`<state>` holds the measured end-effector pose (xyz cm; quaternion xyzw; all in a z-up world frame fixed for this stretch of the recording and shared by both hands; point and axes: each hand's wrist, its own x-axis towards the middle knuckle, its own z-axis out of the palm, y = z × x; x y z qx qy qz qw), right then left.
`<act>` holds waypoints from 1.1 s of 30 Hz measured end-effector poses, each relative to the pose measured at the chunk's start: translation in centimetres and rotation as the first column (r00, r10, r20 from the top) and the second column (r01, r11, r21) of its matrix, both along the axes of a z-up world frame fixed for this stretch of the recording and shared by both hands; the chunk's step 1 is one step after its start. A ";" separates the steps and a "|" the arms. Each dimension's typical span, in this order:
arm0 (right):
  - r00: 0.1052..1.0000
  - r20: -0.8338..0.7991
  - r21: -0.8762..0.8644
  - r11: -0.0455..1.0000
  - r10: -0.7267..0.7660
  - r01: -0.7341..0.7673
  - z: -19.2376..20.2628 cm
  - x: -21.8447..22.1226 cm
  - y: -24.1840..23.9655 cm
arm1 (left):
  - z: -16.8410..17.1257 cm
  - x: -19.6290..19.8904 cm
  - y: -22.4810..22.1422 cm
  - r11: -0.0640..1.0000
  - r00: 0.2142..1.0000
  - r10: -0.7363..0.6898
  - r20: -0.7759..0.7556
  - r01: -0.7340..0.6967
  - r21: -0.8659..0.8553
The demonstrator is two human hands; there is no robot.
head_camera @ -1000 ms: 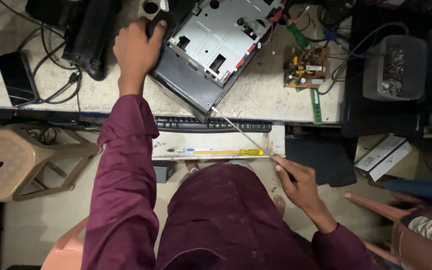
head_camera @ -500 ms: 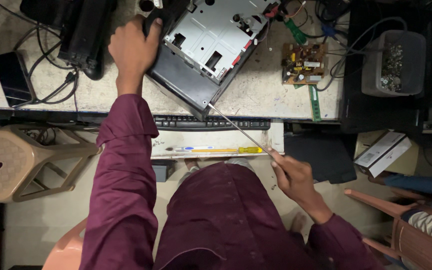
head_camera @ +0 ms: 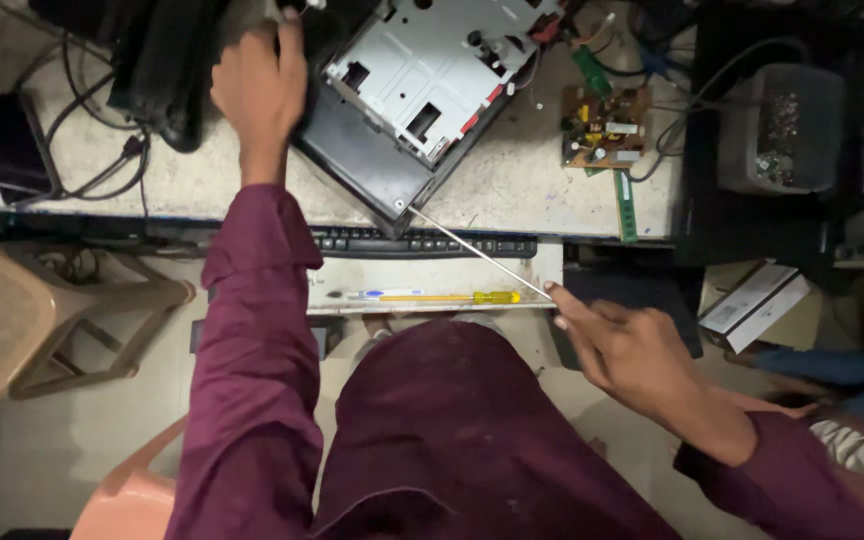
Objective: The person uses a screwdriver to remove screws from the back and sides of a printer, then flips the printer over to access the bottom. They continue to unscrew and remove parts of the printer's casing, exposing internal components.
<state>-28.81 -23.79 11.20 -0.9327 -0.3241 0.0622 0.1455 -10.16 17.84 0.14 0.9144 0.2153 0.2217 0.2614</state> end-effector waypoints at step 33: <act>0.993 0.110 -0.764 0.636 -0.037 0.108 17.2 4.7 13.9 | -1.0 -8.5 -3.1 0.781 0.789 -0.614 0.021 0.604 0.160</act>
